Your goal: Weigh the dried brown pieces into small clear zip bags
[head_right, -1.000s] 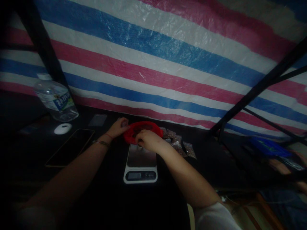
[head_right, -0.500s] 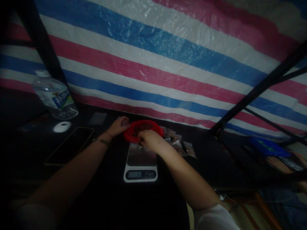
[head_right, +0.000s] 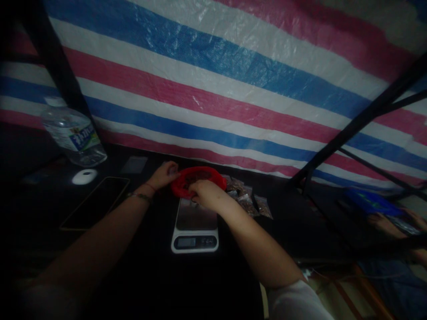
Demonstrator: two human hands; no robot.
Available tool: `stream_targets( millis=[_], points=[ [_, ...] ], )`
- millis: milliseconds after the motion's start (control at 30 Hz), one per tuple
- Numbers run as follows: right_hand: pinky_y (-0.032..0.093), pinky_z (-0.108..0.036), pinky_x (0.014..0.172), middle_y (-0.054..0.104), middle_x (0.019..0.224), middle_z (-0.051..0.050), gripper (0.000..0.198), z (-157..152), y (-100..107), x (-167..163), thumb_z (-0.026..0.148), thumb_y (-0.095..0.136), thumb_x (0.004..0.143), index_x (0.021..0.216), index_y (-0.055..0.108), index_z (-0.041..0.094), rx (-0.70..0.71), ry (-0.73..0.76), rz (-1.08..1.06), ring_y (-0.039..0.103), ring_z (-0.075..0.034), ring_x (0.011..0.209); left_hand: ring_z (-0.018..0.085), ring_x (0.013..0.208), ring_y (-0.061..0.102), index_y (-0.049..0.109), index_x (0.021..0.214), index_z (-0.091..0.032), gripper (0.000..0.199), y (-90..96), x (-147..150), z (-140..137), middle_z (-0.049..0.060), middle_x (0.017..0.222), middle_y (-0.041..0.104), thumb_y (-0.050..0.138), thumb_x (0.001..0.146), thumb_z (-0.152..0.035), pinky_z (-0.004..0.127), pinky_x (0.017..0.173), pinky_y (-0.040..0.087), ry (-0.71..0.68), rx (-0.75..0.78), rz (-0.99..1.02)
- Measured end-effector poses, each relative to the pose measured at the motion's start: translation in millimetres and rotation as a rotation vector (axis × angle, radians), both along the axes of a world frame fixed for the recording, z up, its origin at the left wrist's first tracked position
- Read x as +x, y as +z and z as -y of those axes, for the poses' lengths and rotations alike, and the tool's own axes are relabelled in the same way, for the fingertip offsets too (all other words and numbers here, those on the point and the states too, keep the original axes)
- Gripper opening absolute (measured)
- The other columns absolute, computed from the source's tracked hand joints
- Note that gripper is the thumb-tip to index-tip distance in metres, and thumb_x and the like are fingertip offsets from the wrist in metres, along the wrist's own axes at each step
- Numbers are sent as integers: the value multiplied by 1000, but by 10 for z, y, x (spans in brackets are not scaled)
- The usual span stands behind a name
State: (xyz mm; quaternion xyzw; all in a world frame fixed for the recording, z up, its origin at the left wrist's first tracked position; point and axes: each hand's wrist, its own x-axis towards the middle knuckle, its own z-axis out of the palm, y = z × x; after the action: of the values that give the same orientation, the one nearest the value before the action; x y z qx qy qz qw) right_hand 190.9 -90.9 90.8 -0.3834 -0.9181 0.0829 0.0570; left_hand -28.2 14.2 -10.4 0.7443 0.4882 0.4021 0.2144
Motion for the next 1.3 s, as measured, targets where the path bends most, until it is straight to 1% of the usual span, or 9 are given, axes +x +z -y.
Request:
stream_targets(
  millis=[167, 300, 533, 733, 867, 933, 1033, 1167, 1300],
  points=[
    [43, -29, 84, 70, 97, -8, 23, -29, -4, -13, 12, 68, 74, 97, 70, 17, -15, 12, -53, 63, -20, 92, 19, 80, 58, 58, 97, -18, 36, 17, -4, 12, 3, 89, 63, 60, 71, -42, 31, 74, 45, -22, -15, -3],
    [42, -29, 83, 69, 93, -6, 16, -43, -6, -21, 13, 71, 74, 89, 70, 17, -14, -17, -93, 62, -19, 89, 19, 82, 58, 57, 98, -19, 36, 27, -6, 24, 4, 91, 63, 59, 72, -43, 31, 75, 46, -23, -22, 1],
    [42, -29, 80, 68, 92, -7, 17, -22, -183, -28, 21, 73, 75, 90, 68, 16, 8, -75, -204, 60, -18, 88, 21, 87, 59, 58, 100, -19, 38, 41, 12, 51, 5, 95, 63, 59, 71, -44, 33, 80, 47, 2, -29, 21],
    [41, -27, 76, 66, 84, -4, 10, 38, -210, 13, 25, 63, 85, 83, 68, 16, 69, -156, -391, 58, -15, 82, 20, 88, 58, 58, 101, -18, 40, 48, 16, 53, 5, 98, 64, 59, 71, -45, 34, 83, 47, 2, -33, 21],
    [43, -27, 81, 67, 89, -5, 18, 61, -234, 139, 25, 53, 90, 90, 69, 17, 52, -203, -536, 60, -15, 85, 21, 91, 60, 56, 106, -18, 45, 52, 17, 59, 7, 102, 63, 61, 71, -46, 35, 84, 47, 14, -51, 30],
    [43, -31, 88, 67, 101, -6, 20, 79, -289, 206, 29, 62, 85, 101, 68, 19, -2, -171, -535, 60, -17, 96, 22, 95, 60, 54, 110, -17, 51, 55, 21, 63, 8, 106, 63, 63, 70, -47, 35, 87, 47, 33, -49, 50],
    [41, -37, 96, 64, 114, -8, 46, 114, -402, 264, 31, 76, 70, 113, 64, 21, -72, -126, -470, 56, -22, 110, 23, 102, 59, 53, 115, -16, 59, 72, 35, 75, 10, 113, 61, 66, 68, -49, 36, 92, 46, 41, -47, 58],
    [43, -38, 95, 65, 114, -8, 47, 149, -505, 272, 26, 75, 71, 116, 62, 22, -69, -189, -494, 57, -22, 108, 25, 104, 58, 53, 117, -17, 64, 112, 50, 106, 10, 116, 61, 68, 64, -52, 38, 94, 44, 22, -98, 38],
    [41, -38, 98, 62, 121, -8, 53, 152, -524, 274, 24, 74, 70, 121, 58, 23, -47, -236, -566, 56, -22, 112, 25, 102, 58, 55, 114, -17, 59, 104, 39, 103, 8, 111, 62, 65, 66, -52, 38, 92, 44, -35, -105, 76]
  ],
)
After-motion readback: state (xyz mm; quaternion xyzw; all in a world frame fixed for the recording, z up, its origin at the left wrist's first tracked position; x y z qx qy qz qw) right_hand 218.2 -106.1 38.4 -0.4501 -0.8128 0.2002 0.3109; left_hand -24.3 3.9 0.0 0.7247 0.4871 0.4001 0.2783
